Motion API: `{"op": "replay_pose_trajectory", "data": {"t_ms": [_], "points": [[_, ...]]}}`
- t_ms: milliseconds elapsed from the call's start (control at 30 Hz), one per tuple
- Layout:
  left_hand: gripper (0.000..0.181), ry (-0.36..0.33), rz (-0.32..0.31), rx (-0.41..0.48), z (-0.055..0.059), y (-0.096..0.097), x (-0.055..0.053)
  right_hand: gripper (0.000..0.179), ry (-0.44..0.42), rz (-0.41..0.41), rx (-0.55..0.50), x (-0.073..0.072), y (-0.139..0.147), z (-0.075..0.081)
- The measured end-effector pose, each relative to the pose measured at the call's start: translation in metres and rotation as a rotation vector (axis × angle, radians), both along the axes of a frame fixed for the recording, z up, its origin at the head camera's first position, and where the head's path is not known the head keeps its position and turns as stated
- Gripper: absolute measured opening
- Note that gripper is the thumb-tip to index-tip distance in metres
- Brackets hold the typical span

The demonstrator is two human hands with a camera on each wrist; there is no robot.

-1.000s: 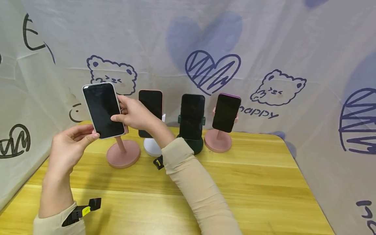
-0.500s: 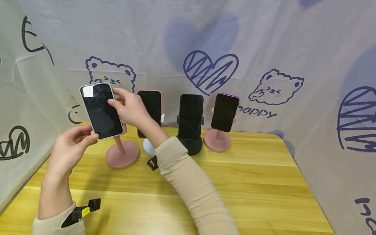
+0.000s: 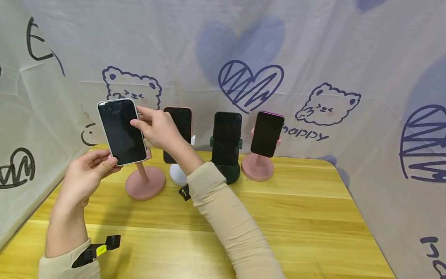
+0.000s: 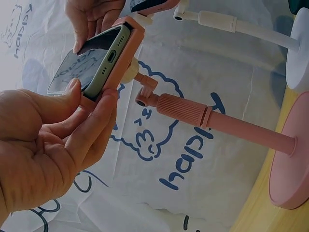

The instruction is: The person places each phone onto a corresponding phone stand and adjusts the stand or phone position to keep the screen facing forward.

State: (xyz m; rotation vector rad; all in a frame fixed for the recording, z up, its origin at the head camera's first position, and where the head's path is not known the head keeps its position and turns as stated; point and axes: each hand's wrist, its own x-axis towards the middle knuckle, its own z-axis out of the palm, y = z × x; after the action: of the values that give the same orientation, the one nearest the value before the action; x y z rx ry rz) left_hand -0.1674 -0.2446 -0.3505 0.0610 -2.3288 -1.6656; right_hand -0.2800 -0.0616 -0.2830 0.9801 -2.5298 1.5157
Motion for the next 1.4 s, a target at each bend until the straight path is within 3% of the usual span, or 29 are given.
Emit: {"op": "replay_pose_trajectory", "data": {"t_ms": [967, 1400], "points": [[0.044, -0.008, 0.025, 0.002, 0.002, 0.003, 0.002, 0.058, -0.037, 0.006, 0.063, 0.001, 0.006, -0.004], [0.044, 0.011, 0.024, -0.032, 0.002, 0.003, 0.004, 0.054, -0.01, 0.038, -0.006, 0.004, 0.007, -0.013]]}}
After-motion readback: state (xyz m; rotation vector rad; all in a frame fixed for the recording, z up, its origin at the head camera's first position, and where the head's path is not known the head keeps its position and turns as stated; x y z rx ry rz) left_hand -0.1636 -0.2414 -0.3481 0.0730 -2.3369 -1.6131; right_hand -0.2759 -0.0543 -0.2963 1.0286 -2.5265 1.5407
